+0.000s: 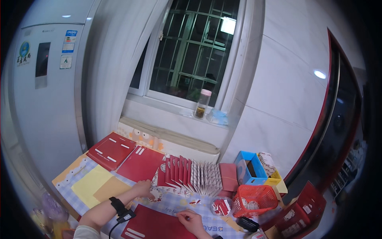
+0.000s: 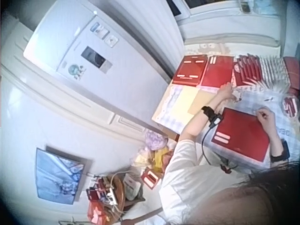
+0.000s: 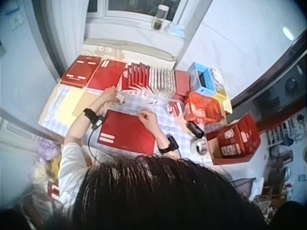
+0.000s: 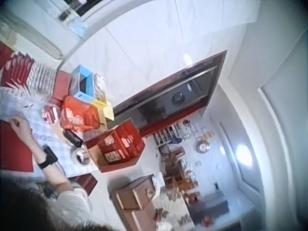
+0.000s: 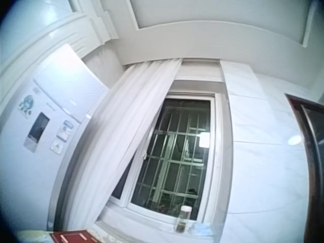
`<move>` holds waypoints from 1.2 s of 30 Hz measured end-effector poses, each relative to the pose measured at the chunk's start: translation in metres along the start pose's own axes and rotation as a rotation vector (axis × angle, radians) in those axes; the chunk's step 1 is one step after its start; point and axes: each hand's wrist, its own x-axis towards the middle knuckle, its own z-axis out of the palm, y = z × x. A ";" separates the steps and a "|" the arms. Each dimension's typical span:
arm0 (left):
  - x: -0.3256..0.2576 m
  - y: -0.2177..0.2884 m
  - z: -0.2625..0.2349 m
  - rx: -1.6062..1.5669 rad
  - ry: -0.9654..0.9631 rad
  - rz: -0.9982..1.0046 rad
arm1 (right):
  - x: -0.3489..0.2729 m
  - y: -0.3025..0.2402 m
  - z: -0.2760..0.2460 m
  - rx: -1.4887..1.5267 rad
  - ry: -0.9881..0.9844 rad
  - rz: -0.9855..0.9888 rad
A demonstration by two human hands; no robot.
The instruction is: Assembling and organizing red gift envelopes or packets on a workspace.
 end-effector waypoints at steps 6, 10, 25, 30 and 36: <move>-0.026 0.017 -0.013 -0.796 0.023 0.114 | -0.008 0.011 0.002 0.146 0.053 0.160; -0.046 0.033 -0.006 -1.278 -0.130 0.025 | -0.009 0.026 0.008 0.665 0.024 0.304; -0.063 0.040 0.035 -1.597 -0.333 -0.033 | -0.010 0.012 0.008 0.571 0.034 0.404; -0.063 0.039 0.041 -1.625 -0.295 0.172 | -0.011 0.012 0.005 0.499 0.052 0.343; -0.068 0.040 0.039 -1.671 -0.326 0.244 | -0.010 -0.003 0.000 0.360 -0.044 0.069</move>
